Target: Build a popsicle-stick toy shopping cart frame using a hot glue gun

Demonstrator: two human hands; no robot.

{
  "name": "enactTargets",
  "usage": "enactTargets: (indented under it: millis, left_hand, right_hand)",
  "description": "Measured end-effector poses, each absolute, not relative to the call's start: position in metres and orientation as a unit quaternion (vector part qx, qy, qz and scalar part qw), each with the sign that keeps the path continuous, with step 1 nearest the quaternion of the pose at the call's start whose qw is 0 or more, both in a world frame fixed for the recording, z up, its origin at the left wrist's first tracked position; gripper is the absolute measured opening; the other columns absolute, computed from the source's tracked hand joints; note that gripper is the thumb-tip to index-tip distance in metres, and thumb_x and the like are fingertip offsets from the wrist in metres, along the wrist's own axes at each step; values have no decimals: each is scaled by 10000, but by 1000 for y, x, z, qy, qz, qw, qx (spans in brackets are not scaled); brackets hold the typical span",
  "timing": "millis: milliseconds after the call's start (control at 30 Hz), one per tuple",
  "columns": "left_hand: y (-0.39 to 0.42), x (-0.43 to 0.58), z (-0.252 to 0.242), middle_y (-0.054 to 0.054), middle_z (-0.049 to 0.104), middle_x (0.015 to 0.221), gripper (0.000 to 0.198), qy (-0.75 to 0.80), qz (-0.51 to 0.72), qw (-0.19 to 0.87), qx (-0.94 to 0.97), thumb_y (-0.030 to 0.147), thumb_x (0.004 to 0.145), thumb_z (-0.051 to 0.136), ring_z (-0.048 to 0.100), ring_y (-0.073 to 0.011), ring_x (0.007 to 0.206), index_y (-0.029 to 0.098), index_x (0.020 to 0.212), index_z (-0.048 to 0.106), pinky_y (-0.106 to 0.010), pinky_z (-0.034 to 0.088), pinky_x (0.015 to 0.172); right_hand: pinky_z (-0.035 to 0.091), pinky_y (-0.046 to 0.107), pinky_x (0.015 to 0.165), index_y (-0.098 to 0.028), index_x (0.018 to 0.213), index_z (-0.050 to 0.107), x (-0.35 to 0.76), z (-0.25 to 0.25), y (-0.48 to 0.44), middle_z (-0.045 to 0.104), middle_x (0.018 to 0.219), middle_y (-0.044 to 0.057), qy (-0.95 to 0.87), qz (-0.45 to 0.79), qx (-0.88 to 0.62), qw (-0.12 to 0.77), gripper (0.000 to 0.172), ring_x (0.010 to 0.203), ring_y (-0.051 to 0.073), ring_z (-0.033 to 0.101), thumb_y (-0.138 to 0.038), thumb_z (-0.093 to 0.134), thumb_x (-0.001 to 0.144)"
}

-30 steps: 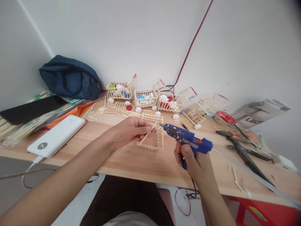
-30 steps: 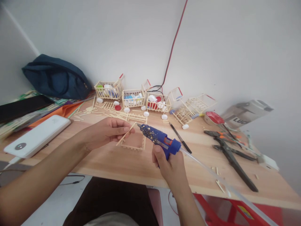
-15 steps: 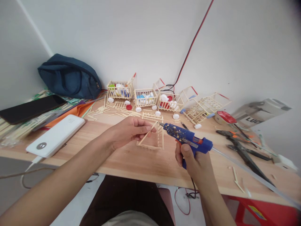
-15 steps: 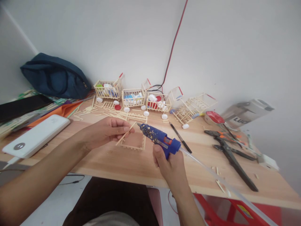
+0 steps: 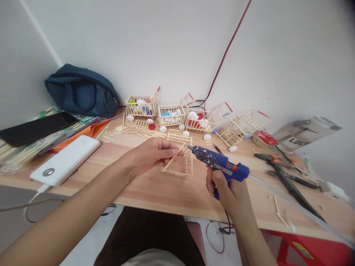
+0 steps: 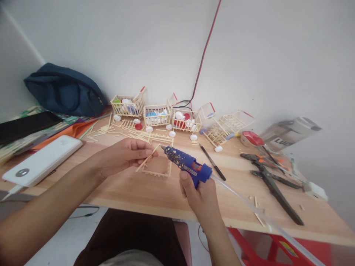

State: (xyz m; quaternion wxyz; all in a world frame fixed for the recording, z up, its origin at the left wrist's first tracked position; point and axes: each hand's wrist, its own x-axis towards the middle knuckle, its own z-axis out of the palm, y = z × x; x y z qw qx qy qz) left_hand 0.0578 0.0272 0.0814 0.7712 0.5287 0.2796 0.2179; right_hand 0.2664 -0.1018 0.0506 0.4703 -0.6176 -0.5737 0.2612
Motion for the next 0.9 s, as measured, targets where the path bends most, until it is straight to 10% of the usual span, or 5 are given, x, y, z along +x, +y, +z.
enactTargets:
  millis: [900]
  left_hand:
    - [23, 62, 89, 7, 586, 674, 252, 293, 202, 755, 551, 371, 751, 785, 459, -50, 583, 129, 789, 724, -161, 343, 556]
  right_hand:
    - [326, 244, 421, -213, 619, 467, 264, 56, -102, 445, 450, -30, -565, 268, -586, 516, 494, 407, 107, 445, -608, 475, 914]
